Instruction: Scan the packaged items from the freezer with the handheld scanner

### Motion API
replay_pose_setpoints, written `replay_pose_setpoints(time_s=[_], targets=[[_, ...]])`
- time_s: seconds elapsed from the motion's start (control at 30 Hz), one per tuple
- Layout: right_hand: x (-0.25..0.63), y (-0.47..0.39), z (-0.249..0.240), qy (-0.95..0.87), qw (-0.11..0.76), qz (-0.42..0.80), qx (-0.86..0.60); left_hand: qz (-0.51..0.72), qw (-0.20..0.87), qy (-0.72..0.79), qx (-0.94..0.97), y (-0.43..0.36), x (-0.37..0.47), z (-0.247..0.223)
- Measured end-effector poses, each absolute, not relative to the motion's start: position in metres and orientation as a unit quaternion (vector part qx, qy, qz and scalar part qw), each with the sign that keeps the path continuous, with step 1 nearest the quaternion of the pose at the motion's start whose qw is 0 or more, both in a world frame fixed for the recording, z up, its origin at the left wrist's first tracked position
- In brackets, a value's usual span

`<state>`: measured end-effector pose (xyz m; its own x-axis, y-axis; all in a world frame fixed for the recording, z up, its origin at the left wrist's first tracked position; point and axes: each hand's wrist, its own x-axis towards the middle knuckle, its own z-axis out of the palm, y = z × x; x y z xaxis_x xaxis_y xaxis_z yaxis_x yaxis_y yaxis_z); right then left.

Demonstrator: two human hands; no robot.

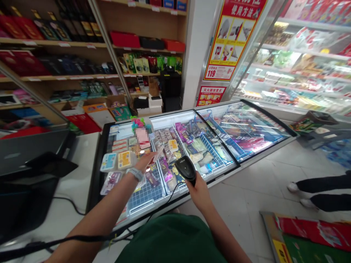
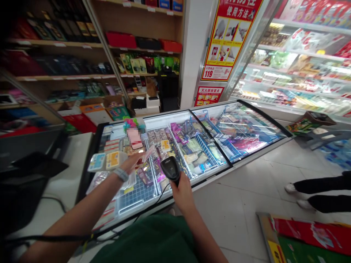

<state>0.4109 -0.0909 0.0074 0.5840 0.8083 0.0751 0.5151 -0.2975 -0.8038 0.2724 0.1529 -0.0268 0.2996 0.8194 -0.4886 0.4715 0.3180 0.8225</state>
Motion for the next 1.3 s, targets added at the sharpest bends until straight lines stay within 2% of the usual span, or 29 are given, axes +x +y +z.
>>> replay_pose_setpoints(time_s=[0.17,0.33,0.67,1.3], targets=[[0.400,-0.084,0.021,-0.458,0.417,0.205,-0.758,0.196,0.747,0.483,0.414,0.124,0.213,-0.007],[0.389,-0.080,0.037,-0.498,0.415,0.224,-0.727,0.240,0.819,0.423,0.305,0.099,0.169,0.009],[0.365,-0.075,0.049,-0.575,0.372,0.260,-0.681,0.296,0.851,0.382,0.206,0.082,0.123,0.012],[0.359,-0.071,0.054,-0.639,0.315,0.260,-0.651,0.306,0.847,0.379,0.213,0.077,0.118,0.012]])
